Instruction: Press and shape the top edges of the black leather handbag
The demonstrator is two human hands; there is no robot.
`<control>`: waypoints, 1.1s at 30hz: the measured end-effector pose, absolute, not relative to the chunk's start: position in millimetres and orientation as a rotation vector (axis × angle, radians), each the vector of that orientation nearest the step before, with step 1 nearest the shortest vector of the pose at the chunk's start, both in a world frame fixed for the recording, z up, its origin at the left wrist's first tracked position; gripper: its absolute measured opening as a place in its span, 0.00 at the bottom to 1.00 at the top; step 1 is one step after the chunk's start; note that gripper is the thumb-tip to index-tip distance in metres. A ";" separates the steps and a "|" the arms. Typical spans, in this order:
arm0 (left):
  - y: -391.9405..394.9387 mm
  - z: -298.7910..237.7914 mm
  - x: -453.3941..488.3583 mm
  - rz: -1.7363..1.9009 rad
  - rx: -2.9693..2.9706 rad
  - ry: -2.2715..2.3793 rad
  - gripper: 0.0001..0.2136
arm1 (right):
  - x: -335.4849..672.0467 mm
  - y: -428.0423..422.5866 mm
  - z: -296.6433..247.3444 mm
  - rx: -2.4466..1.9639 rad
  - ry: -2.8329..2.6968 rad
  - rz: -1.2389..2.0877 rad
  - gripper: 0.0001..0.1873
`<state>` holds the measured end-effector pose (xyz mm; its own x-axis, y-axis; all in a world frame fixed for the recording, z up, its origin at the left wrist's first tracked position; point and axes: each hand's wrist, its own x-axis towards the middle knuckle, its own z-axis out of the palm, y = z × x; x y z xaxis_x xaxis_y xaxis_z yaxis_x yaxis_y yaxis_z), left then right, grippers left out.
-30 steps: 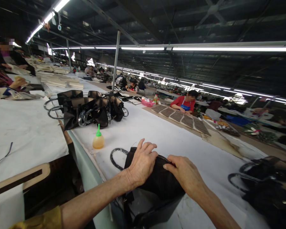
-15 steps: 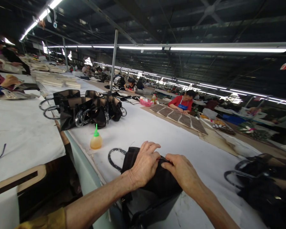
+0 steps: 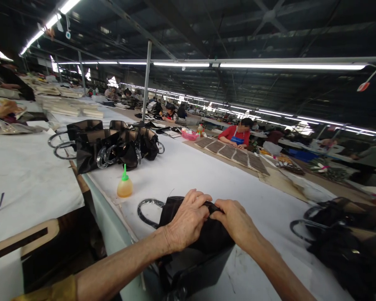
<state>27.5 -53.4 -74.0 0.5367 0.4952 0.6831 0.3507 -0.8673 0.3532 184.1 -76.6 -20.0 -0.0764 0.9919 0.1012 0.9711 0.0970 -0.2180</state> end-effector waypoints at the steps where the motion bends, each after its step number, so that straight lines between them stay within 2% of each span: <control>1: -52.1 -73.1 27.2 1.253 2.547 0.754 0.08 | 184.1 -76.4 -20.0 -1.954 -2.160 0.138 0.08; 7: -37.8 -71.1 34.4 1.252 2.375 0.928 0.07 | 185.6 -80.0 -20.9 -1.914 -2.187 0.130 0.12; 23: -35.3 -68.9 37.8 1.073 2.383 1.094 0.04 | 189.5 -81.5 -23.7 -1.847 -2.189 0.129 0.12; 29: -38.9 -60.7 38.0 0.983 2.289 1.177 0.09 | 189.6 -80.2 -21.4 -1.892 -2.165 0.207 0.12; 33: -38.1 -54.0 38.3 0.898 2.282 1.196 0.14 | 190.1 -76.7 -17.5 -1.928 -2.141 0.318 0.07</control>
<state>38.3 -38.1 -54.0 0.4243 0.8347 0.3511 0.5704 -0.5475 0.6122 190.1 -76.7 -17.5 -0.0987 0.9945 0.0343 0.9416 0.1045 -0.3200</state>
